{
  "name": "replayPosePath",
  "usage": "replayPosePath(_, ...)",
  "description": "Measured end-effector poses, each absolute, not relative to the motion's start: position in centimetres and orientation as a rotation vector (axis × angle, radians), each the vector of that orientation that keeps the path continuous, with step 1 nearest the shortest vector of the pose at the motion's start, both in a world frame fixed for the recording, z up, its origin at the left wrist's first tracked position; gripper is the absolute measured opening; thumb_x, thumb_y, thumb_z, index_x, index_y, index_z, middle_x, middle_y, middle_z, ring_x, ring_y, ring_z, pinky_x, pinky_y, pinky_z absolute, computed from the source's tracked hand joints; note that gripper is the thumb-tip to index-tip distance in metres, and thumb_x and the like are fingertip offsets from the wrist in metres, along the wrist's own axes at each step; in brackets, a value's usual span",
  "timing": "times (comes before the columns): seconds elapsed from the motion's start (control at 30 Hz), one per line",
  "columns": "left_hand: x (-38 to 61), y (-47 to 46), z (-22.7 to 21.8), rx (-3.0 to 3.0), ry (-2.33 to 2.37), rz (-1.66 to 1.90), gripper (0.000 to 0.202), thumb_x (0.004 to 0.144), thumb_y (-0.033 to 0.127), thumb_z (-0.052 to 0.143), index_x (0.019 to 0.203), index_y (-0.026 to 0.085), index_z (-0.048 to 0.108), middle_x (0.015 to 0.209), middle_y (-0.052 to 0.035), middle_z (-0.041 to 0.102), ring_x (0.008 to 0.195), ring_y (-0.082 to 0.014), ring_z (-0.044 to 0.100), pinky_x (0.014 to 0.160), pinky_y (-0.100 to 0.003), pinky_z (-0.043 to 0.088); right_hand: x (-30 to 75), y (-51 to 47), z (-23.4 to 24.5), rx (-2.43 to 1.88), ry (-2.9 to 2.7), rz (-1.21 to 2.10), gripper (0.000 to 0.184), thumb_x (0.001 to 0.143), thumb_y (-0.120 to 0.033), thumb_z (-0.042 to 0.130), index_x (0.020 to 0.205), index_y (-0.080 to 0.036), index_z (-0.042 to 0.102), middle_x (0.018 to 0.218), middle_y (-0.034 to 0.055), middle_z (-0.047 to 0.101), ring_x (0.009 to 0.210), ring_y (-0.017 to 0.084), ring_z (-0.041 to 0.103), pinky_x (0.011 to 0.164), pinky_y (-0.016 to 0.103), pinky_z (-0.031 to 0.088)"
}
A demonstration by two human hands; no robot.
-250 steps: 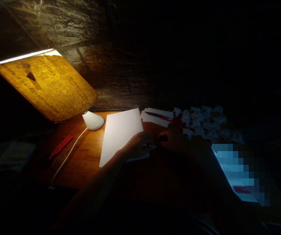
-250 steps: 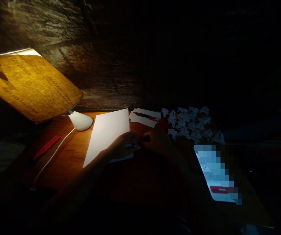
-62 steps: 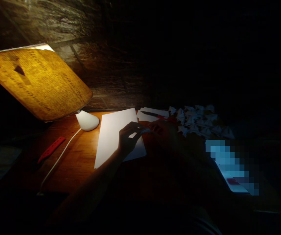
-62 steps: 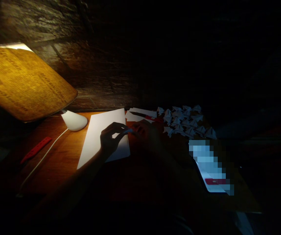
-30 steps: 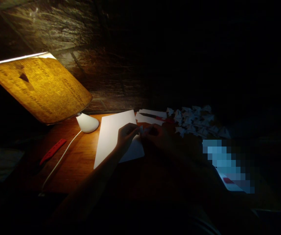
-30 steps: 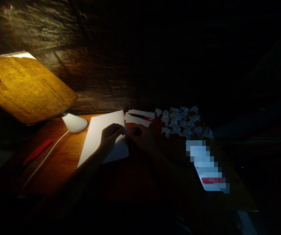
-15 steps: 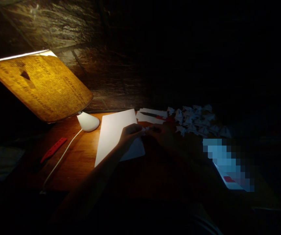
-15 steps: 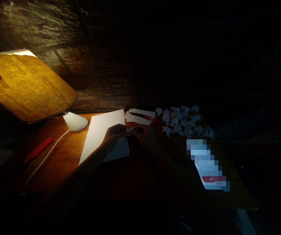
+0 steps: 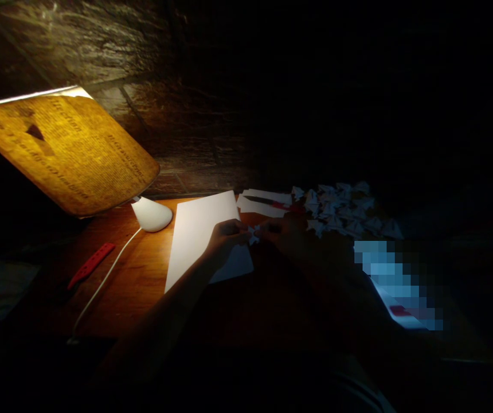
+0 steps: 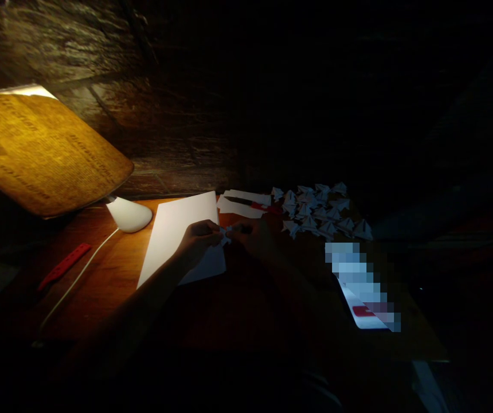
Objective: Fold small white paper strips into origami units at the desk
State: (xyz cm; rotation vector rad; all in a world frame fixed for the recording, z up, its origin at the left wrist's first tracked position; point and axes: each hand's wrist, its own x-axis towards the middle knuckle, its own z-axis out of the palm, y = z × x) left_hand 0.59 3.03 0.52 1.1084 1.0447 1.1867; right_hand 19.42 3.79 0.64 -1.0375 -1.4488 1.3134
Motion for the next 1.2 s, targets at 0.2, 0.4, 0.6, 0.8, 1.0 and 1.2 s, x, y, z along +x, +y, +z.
replayPosePath(0.2, 0.8, 3.0, 0.5, 1.125, 1.022, 1.201, 0.029, 0.057, 0.029, 0.093, 0.069, 0.016, 0.069, 0.066, -0.0001, 0.068, 0.060, -0.0113, 0.061, 0.057, -0.022, 0.047, 19.2, 3.9, 0.4, -1.054, -1.468, 1.248, 0.022, 0.071, -0.042, 0.083, 0.068, -0.021, 0.076, 0.072, 0.0040, 0.075, 0.070, 0.020, 0.066, 0.067, 0.034, 0.052)
replayPosePath(0.4, 0.6, 3.0, 0.2, 1.175, 1.087, 1.238, 0.027, 0.065, 0.032, 0.086, 0.064, 0.017, 0.064, 0.060, 0.0018, 0.060, 0.056, -0.0098, 0.055, 0.052, -0.020, 0.040, 18.5, 3.7, -0.1, -1.059, -1.455, 1.195, 0.012, 0.072, -0.034, 0.080, 0.071, -0.022, 0.077, 0.072, 0.0030, 0.077, 0.070, 0.021, 0.068, 0.066, 0.033, 0.053)
replayPosePath(0.6, 0.8, 2.8, 0.1, 1.153, 1.051, 1.313, 0.027, 0.066, 0.029, 0.085, 0.064, 0.017, 0.061, 0.061, 0.0021, 0.062, 0.058, -0.0099, 0.056, 0.056, -0.021, 0.042, 18.2, 3.6, -0.1, -1.070, -1.416, 1.219, 0.014, 0.073, -0.036, 0.081, 0.074, -0.022, 0.077, 0.072, 0.0018, 0.076, 0.068, 0.019, 0.066, 0.065, 0.032, 0.052)
replayPosePath(0.8, 0.8, 2.9, -0.2, 1.165, 1.122, 1.330, 0.022, 0.067, 0.032, 0.083, 0.067, 0.017, 0.067, 0.062, 0.0006, 0.065, 0.059, -0.0115, 0.058, 0.055, -0.021, 0.042, 18.2, 3.5, -0.1, -1.091, -1.403, 1.203, 0.013, 0.071, -0.033, 0.078, 0.073, -0.021, 0.076, 0.073, 0.0019, 0.075, 0.071, 0.020, 0.066, 0.068, 0.032, 0.051)
replayPosePath(1.0, 0.5, 3.0, 0.0, 1.243, 1.189, 1.358, 0.022, 0.070, 0.036, 0.078, 0.066, 0.017, 0.067, 0.061, 0.0006, 0.062, 0.059, -0.0119, 0.057, 0.053, -0.022, 0.042, 18.2, 3.4, -0.2, -1.082, -1.424, 1.200, 0.015, 0.072, -0.036, 0.078, 0.073, -0.021, 0.075, 0.075, 0.0019, 0.076, 0.073, 0.020, 0.067, 0.070, 0.033, 0.053)
replayPosePath(1.2, 0.7, 2.7, 0.8, 1.292, 1.212, 1.346, 0.021, 0.067, 0.033, 0.081, 0.067, 0.017, 0.068, 0.062, 0.0000, 0.065, 0.059, -0.0138, 0.060, 0.053, -0.023, 0.046, 18.1, 3.5, -0.4, -1.075, -1.445, 1.194, 0.014, 0.075, -0.035, 0.078, 0.072, -0.022, 0.074, 0.074, 0.0018, 0.075, 0.071, 0.019, 0.066, 0.069, 0.033, 0.051)
